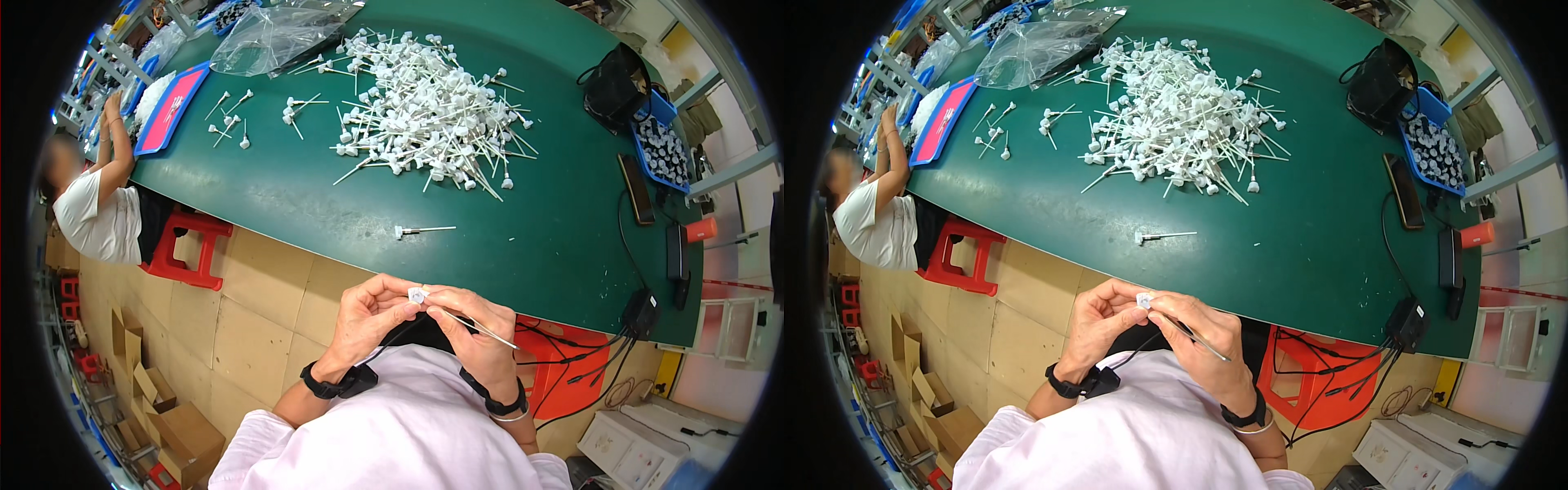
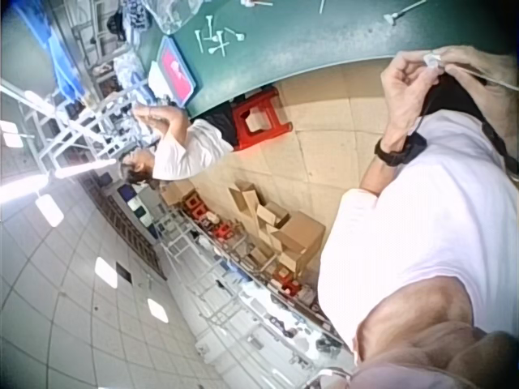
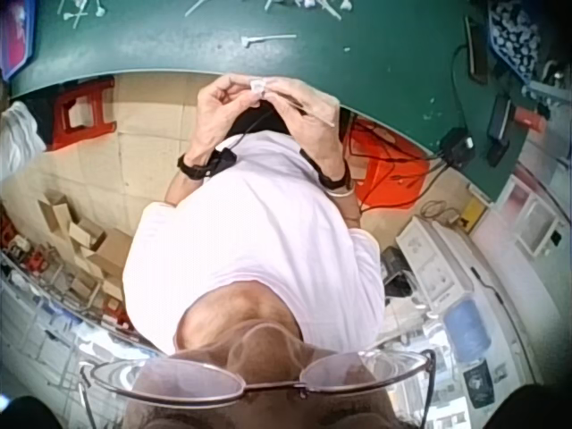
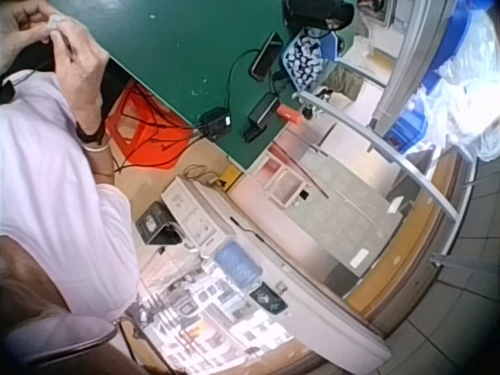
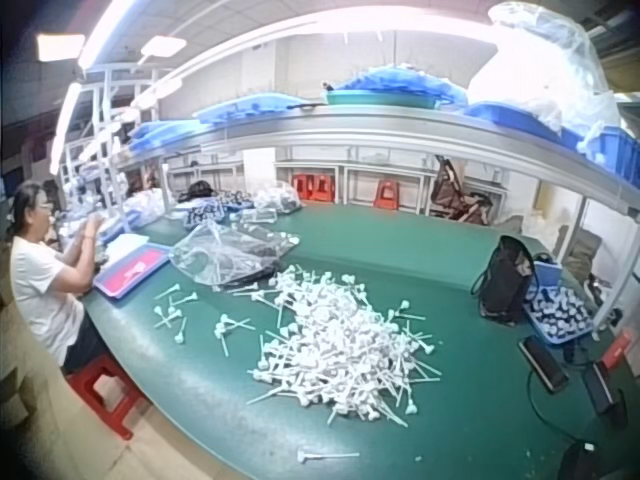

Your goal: The recorder is using tweezers and hands to assemble small white plastic electronic or mechanical components at a factory workstation.

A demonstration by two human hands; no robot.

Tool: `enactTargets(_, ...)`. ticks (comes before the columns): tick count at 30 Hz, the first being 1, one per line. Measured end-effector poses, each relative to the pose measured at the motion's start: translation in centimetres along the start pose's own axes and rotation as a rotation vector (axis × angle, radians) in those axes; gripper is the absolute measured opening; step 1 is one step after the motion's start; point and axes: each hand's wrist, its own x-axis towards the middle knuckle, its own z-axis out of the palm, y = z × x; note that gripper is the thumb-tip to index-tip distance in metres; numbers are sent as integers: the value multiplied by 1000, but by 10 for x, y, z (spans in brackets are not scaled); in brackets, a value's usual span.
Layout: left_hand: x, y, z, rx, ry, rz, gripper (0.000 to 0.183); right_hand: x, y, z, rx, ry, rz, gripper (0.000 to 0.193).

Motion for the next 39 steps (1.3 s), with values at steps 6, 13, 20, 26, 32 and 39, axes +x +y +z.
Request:
enactTargets(6,-1,-1,4,20,29,35,21,1,-2,0,-61,-8,-22,21)
enactTargets(13,-3,-5,7,74,70,97,24,2,-3,0,-100,-30,-10,21)
enactTargets(20,0,-4,5,7,53,62,22,2,-5,-5,104,22,127,17)
enactTargets(26,1,-6,4,-15,68,42,23,-2,-4,1,222,82,212,15)
enactTargets(32,1,-9,5,-27,70,96,23,-2,-3,6,164,62,198,15)
enactTargets(39,0,-13,8,33,96,157,24,-1,-1,9,102,73,186,14)
